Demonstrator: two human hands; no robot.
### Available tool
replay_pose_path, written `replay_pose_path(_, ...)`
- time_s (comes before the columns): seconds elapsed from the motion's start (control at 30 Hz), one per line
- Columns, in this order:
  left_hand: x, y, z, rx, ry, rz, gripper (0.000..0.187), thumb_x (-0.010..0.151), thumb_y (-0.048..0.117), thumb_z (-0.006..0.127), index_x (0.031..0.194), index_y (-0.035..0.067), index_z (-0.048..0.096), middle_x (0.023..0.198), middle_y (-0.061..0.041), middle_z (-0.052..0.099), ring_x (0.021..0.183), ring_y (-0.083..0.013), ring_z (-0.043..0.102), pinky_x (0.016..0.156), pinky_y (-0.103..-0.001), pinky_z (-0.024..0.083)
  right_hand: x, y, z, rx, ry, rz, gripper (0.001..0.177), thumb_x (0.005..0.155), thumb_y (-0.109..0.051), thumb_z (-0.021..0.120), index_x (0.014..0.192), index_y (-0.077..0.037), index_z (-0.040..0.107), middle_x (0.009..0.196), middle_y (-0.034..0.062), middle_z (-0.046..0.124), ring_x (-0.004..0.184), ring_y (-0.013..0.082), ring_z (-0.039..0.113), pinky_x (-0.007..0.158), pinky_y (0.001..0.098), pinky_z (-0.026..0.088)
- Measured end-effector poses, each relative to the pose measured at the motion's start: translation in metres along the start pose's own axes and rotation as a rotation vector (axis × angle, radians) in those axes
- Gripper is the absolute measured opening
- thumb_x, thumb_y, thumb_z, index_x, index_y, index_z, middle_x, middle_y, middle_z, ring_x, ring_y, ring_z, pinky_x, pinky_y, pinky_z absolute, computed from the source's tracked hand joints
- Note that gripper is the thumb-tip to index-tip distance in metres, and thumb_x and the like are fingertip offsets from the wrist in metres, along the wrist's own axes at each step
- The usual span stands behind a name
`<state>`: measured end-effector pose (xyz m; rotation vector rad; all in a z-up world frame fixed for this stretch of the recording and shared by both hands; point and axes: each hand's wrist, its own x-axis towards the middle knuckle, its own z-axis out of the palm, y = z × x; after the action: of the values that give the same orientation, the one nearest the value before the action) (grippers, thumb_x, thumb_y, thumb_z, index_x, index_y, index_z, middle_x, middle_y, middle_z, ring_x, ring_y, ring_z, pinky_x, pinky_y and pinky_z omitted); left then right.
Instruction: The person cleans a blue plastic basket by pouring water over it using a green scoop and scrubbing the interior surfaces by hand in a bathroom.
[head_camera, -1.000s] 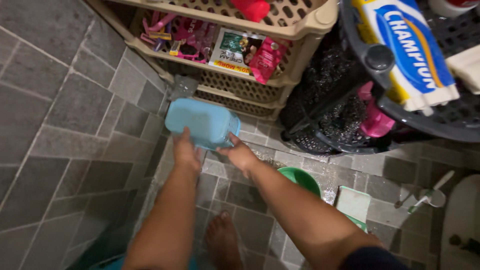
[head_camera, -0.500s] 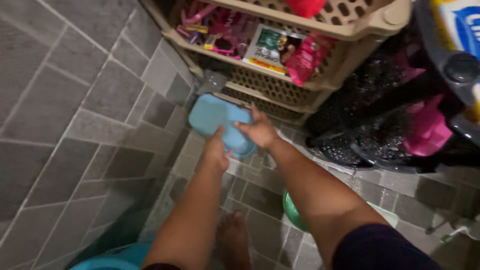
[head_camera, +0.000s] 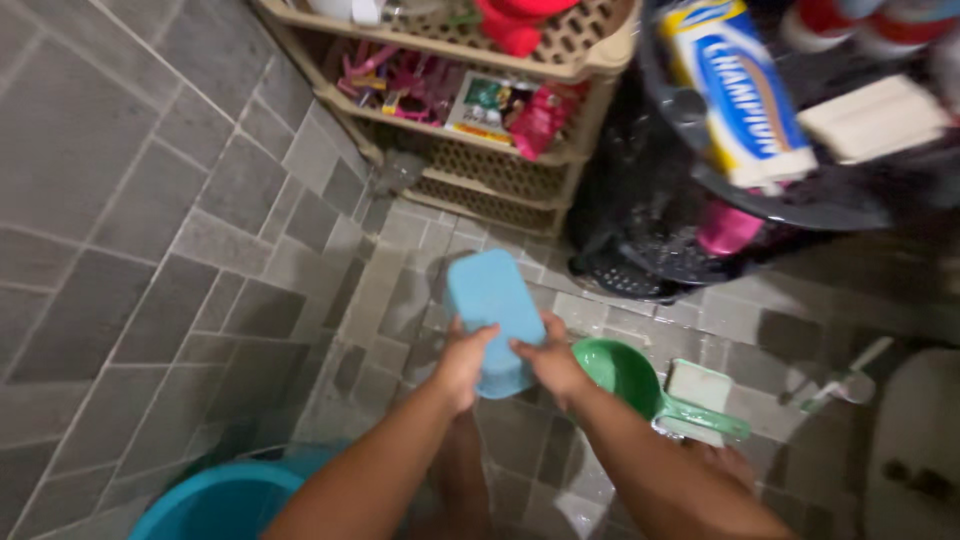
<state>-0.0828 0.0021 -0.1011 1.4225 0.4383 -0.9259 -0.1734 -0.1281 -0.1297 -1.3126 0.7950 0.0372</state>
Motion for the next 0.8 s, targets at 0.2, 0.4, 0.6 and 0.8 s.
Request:
replay_pose_path(0.2, -0.043, -0.024, 0.034, 0.292, -0.188, 0.095, 0.083, 0.081, 0.014, 0.074, 0.152, 0.015, 0.034, 0.127, -0.016, 0.068, 0.112, -0.0287, 0.068, 0.091, -0.042, 0.057, -0.094, 0.035, -0.039, 0.216, 0.149, 0.008, 0.065, 0.087, -0.015, 0.075, 0.137, -0.008, 0.035, 0.126, 0.0118, 0.058, 0.115, 0.0237, 0.06, 0.09, 0.0376, 0.055)
replay_pose_path(0.4, -0.062, -0.034, 0.059, 0.504, -0.276, 0.303, 0.067, 0.082, 0.012, 0.075, 0.144, 0.01, 0.05, 0.128, -0.012, 0.067, 0.114, -0.0233, 0.066, 0.094, -0.038, 0.055, -0.15, 0.024, -0.06, 0.494, 0.291, 0.088, 0.054, 0.086, -0.014, 0.069, 0.128, -0.016, 0.034, 0.128, 0.0066, 0.054, 0.115, 0.0281, 0.061, 0.092, 0.0506, 0.057)
replay_pose_path(0.6, -0.049, -0.036, 0.075, 0.743, -0.355, 0.719, 0.057, 0.081, 0.018, 0.08, 0.132, 0.006, 0.058, 0.127, -0.015, 0.069, 0.114, -0.0251, 0.068, 0.095, -0.036, 0.054, -0.154, 0.009, -0.097, 0.752, 0.163, 0.181, 0.036, 0.092, -0.035, 0.06, 0.12, -0.021, 0.043, 0.123, 0.005, 0.06, 0.108, 0.0277, 0.062, 0.087, 0.0538, 0.053)
replay_pose_path(0.8, 0.028, -0.028, 0.063, 0.926, 0.16, 0.701, 0.052, 0.088, 0.042, 0.077, 0.127, 0.009, 0.066, 0.13, -0.014, 0.072, 0.122, -0.0268, 0.067, 0.105, -0.037, 0.053, -0.145, 0.012, -0.106, 0.609, 0.175, 0.201, 0.025, 0.094, -0.028, 0.064, 0.109, -0.016, 0.049, 0.112, 0.0074, 0.06, 0.105, 0.0273, 0.061, 0.085, 0.0526, 0.052)
